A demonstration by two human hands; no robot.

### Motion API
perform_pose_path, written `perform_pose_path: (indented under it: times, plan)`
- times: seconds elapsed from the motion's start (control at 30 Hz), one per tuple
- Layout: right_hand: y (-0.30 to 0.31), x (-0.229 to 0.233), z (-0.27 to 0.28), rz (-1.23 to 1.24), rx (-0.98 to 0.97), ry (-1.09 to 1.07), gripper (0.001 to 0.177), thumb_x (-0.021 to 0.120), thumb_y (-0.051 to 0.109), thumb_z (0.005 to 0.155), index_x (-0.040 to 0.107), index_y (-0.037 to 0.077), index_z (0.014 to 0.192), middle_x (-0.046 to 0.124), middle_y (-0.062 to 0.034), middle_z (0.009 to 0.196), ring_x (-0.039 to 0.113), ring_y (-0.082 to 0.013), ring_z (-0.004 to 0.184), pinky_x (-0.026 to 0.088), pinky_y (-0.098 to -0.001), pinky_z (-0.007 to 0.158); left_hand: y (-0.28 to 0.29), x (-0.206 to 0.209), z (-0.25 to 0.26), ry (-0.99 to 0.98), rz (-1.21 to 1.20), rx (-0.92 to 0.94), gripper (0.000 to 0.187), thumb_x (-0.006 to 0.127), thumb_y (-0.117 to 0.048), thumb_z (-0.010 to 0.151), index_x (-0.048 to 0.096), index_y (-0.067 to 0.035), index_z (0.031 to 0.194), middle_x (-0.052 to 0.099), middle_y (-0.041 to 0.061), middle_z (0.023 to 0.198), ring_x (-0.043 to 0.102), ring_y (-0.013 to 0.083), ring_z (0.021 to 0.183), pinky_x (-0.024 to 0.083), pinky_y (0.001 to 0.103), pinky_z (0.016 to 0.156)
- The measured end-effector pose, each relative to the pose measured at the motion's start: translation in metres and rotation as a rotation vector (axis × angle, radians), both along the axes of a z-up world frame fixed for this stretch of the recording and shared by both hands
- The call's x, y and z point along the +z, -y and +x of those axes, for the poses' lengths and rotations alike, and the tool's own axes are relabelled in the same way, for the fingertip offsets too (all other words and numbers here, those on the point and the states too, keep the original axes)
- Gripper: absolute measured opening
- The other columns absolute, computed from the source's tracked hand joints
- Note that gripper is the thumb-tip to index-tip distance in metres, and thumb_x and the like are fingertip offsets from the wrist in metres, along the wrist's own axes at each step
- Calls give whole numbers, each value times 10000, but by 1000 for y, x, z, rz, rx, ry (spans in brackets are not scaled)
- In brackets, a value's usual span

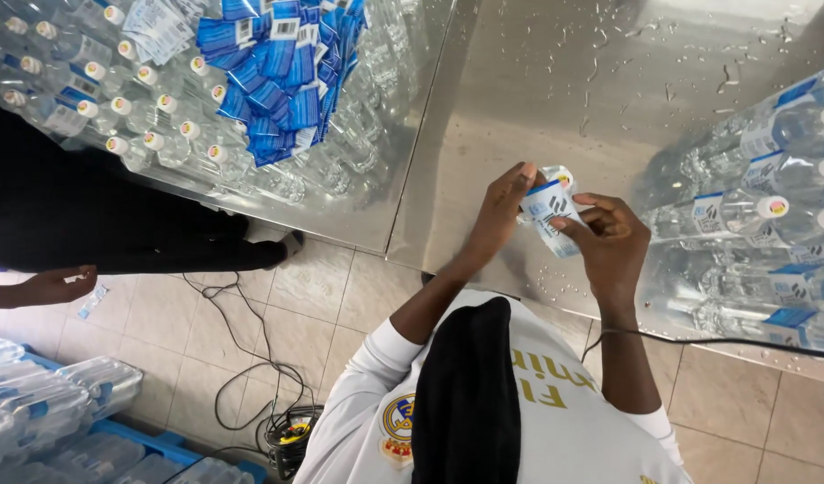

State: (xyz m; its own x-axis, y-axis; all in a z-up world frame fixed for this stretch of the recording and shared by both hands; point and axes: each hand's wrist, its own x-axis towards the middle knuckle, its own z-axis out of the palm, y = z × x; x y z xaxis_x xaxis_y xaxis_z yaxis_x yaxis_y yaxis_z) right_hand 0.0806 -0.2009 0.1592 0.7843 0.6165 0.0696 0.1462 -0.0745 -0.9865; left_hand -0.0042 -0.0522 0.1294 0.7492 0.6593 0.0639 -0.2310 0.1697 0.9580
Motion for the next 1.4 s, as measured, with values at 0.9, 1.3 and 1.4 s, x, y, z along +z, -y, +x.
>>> perform_pose_path:
  times: [0.9, 1.3, 1.4]
  plan:
    - [6, -71, 3, 660, 252, -708, 131, 628, 169, 1054, 665, 45, 1073, 718, -97, 1127, 725, -237, 1101, 550, -383, 1013, -17, -88, -10, 405, -765, -472, 407, 752, -239, 1072, 513, -97, 1369, 696, 29, 1130, 770, 90, 938, 611, 200, 803]
    - [-1, -65, 23, 319, 23, -145, 280, 695, 185, 1128, 587, 64, 900, 624, -96, 1008, 633, -177, 1007, 481, -346, 944, -11, -56, 6, 175, -549, -262, 313, 621, -377, 1175, 618, -132, 1370, 694, 50, 1397, 717, 149, 1222, 595, 297, 981]
    - [5, -82, 23, 315, -12, -158, 294, 673, 178, 1137, 577, 78, 878, 602, -81, 980, 617, -155, 965, 480, -358, 907, -11, -51, -4, 106, -505, -329, 410, 694, -409, 1137, 642, -98, 1399, 677, 67, 1424, 687, 186, 1272, 590, 371, 1029]
